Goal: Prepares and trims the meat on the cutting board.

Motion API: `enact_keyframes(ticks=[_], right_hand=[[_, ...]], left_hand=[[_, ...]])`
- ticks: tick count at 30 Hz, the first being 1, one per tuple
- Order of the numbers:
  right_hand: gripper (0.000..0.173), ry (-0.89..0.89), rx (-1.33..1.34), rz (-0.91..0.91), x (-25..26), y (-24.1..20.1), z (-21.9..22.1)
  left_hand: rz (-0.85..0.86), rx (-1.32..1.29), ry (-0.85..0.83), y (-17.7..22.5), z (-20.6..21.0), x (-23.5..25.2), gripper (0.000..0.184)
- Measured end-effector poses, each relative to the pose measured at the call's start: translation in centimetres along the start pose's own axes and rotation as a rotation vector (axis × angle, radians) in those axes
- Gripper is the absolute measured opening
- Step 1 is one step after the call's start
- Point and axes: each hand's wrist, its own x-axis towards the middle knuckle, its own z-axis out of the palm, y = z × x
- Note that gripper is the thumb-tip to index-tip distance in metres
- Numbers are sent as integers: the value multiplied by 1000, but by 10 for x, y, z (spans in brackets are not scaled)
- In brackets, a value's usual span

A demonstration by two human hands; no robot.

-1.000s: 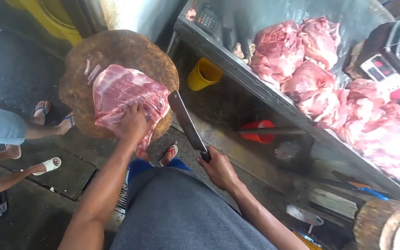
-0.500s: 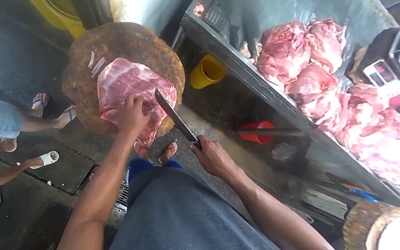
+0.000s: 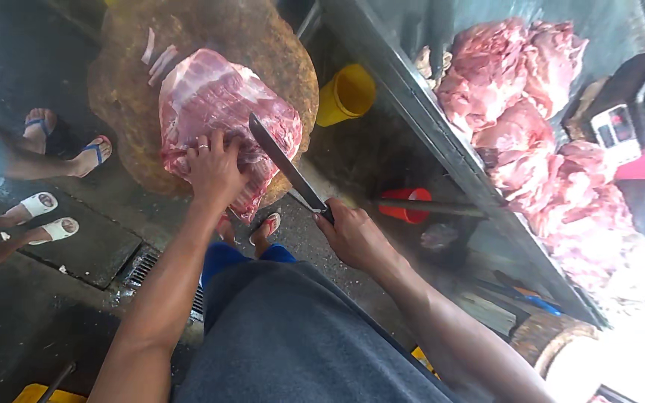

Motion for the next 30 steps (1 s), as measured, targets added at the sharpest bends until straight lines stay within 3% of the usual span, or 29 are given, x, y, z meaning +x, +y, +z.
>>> enact_keyframes(ticks=[17, 30], right_hand=[[34, -8, -38, 24, 24, -19, 2], [33, -102, -65, 116, 4, -19, 14]], left_hand=[[-22, 10, -3, 0, 3, -2, 68], [-55, 35, -31, 16, 5, -9, 68]])
